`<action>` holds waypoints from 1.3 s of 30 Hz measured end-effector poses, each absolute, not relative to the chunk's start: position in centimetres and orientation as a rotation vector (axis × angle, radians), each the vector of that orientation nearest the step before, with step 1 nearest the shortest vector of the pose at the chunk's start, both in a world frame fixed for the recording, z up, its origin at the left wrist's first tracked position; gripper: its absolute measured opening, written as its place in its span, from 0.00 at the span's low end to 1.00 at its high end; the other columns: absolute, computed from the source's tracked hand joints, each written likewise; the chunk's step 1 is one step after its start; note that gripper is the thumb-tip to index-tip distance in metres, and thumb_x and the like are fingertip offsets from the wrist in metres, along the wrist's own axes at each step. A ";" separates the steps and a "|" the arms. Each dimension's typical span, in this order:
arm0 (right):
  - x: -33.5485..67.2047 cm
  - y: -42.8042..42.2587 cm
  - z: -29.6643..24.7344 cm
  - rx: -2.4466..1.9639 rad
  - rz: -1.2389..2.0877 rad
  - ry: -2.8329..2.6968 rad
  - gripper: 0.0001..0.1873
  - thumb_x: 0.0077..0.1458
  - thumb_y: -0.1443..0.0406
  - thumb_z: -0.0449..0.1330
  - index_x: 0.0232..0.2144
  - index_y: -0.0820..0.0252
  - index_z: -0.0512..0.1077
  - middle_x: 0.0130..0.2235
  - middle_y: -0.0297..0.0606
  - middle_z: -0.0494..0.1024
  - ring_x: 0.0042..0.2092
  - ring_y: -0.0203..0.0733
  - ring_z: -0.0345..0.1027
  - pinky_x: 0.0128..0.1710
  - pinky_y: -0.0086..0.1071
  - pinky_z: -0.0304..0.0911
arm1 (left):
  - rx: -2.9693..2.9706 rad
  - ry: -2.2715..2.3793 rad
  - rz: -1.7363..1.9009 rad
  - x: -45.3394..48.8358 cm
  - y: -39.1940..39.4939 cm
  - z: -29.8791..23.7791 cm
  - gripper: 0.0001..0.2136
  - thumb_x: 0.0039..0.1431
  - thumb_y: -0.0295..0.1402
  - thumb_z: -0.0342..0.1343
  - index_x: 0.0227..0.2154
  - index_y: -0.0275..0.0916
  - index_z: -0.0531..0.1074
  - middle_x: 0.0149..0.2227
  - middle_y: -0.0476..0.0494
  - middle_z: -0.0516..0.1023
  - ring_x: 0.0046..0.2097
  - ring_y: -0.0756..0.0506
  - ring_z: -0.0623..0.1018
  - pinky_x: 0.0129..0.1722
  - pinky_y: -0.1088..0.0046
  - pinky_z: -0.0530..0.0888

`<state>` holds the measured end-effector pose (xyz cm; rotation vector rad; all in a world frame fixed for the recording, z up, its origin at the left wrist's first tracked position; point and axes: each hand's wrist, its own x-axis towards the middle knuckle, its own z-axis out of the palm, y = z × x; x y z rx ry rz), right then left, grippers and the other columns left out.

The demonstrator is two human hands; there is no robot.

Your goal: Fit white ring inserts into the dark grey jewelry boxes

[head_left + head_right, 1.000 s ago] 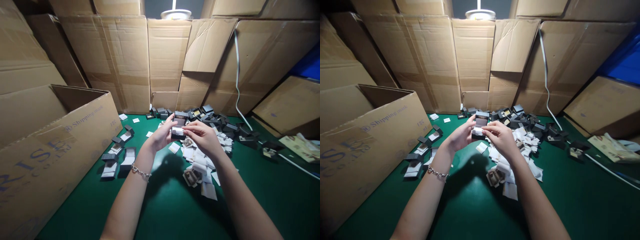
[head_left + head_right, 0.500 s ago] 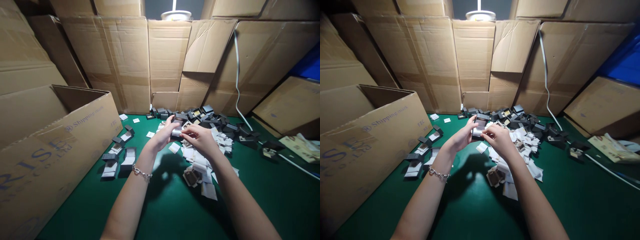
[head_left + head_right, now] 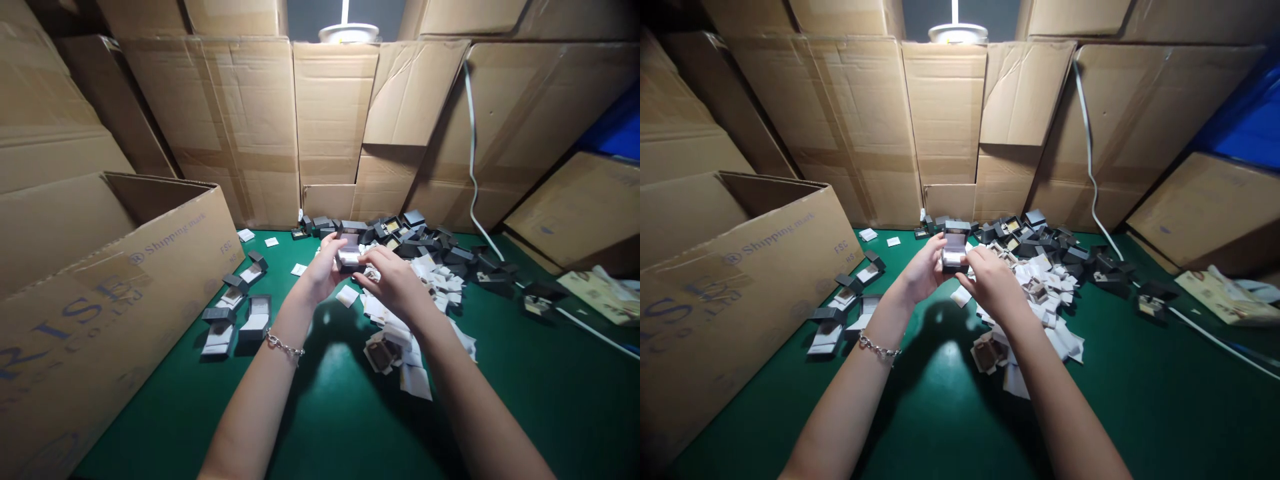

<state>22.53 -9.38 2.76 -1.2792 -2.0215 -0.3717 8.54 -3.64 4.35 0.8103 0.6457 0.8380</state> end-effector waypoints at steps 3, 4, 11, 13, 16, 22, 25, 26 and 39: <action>22.2 -9.3 2.5 -1.317 -0.459 -2.046 0.11 0.51 0.74 0.60 0.39 0.66 0.71 0.40 0.42 0.73 0.40 0.44 0.67 0.39 0.35 0.64 | 0.804 0.646 0.889 9.1 -3.8 4.3 0.23 0.56 0.31 0.50 0.54 0.48 0.53 0.32 0.52 0.67 0.26 0.55 0.70 0.22 0.82 0.71; 22.0 -9.3 2.4 -1.309 -0.507 -2.053 0.12 0.52 0.74 0.59 0.41 0.65 0.70 0.42 0.42 0.73 0.41 0.44 0.68 0.41 0.35 0.63 | 0.776 0.651 0.905 9.2 -3.9 4.3 0.22 0.57 0.30 0.50 0.53 0.47 0.53 0.31 0.53 0.66 0.25 0.55 0.69 0.22 0.82 0.70; 21.5 -9.3 2.1 -1.327 -0.751 -2.007 0.13 0.60 0.73 0.53 0.46 0.61 0.69 0.47 0.36 0.74 0.47 0.43 0.68 0.56 0.45 0.49 | 0.751 0.716 0.969 9.5 -3.6 4.0 0.16 0.57 0.30 0.50 0.47 0.43 0.56 0.27 0.54 0.64 0.24 0.56 0.68 0.22 0.84 0.67; 21.7 -9.4 2.2 -1.329 -0.774 -1.985 0.12 0.61 0.72 0.54 0.46 0.60 0.69 0.47 0.35 0.75 0.46 0.41 0.69 0.58 0.45 0.47 | 0.782 0.714 0.973 9.5 -3.6 3.9 0.21 0.55 0.27 0.52 0.51 0.42 0.55 0.29 0.53 0.67 0.26 0.56 0.69 0.24 0.84 0.66; 22.1 -9.5 2.3 -1.381 -0.768 -1.964 0.12 0.61 0.71 0.54 0.46 0.59 0.71 0.47 0.35 0.76 0.45 0.41 0.68 0.60 0.46 0.43 | 0.842 0.647 0.920 9.3 -3.8 3.9 0.29 0.51 0.24 0.54 0.55 0.42 0.53 0.38 0.46 0.74 0.34 0.54 0.75 0.30 0.84 0.68; 22.4 -9.3 2.3 -1.423 -0.758 -1.931 0.10 0.61 0.69 0.54 0.43 0.59 0.73 0.46 0.37 0.76 0.49 0.46 0.65 0.62 0.50 0.35 | 0.821 0.558 0.854 9.2 -3.9 3.8 0.33 0.49 0.21 0.55 0.59 0.43 0.53 0.44 0.43 0.74 0.38 0.55 0.75 0.34 0.84 0.71; 22.3 -9.4 2.4 -1.427 -0.797 -1.922 0.10 0.61 0.70 0.53 0.41 0.59 0.73 0.43 0.37 0.76 0.46 0.43 0.65 0.63 0.50 0.33 | 0.806 0.573 0.860 9.2 -3.9 3.6 0.38 0.50 0.22 0.55 0.62 0.47 0.45 0.43 0.44 0.75 0.36 0.54 0.75 0.33 0.85 0.71; 22.3 -9.4 2.4 -1.431 -0.805 -1.925 0.10 0.61 0.69 0.53 0.41 0.58 0.73 0.42 0.36 0.76 0.44 0.42 0.66 0.63 0.49 0.32 | 0.807 0.578 0.859 9.3 -3.9 3.6 0.40 0.50 0.22 0.55 0.63 0.48 0.43 0.43 0.44 0.75 0.35 0.55 0.75 0.33 0.85 0.71; 23.9 -7.5 0.5 -1.286 -0.255 -1.840 0.31 0.56 0.62 0.58 0.60 0.65 0.58 0.57 0.49 0.63 0.58 0.47 0.57 0.57 0.40 0.56 | 0.774 0.602 1.002 8.0 -2.4 3.9 0.40 0.42 0.16 0.52 0.60 0.47 0.53 0.36 0.48 0.75 0.34 0.53 0.75 0.33 0.82 0.71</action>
